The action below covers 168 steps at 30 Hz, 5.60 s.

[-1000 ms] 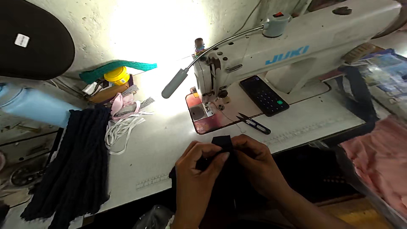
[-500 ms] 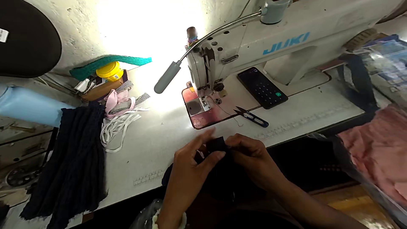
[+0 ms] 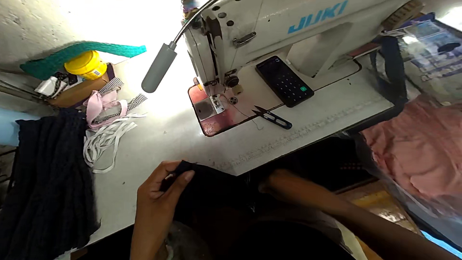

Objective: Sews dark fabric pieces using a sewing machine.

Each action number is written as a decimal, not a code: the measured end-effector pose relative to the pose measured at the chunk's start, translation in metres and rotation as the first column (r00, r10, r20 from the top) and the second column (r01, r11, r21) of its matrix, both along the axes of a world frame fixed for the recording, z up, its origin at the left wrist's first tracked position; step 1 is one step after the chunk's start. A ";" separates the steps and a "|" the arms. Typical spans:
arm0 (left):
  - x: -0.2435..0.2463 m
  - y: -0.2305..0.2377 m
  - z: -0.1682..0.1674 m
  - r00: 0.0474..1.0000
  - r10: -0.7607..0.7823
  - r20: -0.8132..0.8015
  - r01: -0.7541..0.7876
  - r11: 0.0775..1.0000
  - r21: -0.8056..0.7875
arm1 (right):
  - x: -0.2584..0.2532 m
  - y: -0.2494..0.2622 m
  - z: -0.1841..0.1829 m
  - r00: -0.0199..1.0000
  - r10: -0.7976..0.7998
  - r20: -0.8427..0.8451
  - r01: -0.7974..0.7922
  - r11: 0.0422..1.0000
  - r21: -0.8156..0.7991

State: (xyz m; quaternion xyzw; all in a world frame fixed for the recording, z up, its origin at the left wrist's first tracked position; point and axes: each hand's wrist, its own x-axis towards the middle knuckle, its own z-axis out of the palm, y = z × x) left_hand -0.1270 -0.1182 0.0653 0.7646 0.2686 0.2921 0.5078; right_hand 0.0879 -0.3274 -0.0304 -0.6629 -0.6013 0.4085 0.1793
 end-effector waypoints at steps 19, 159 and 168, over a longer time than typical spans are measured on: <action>0.011 -0.012 -0.009 0.999 0.036 -0.030 -0.035 0.999 0.033 | -0.072 0.064 -0.080 0.880 0.434 0.191 -0.202 0.708 -0.677; 0.146 0.046 -0.034 0.857 0.187 -0.481 -0.030 0.948 0.316 | -0.041 0.040 0.024 0.675 -0.589 -0.445 0.732 0.613 0.297; 0.144 0.018 -0.048 0.883 0.227 -0.411 0.112 0.749 0.653 | -0.043 0.042 0.017 0.705 -0.564 -0.430 0.708 0.596 0.379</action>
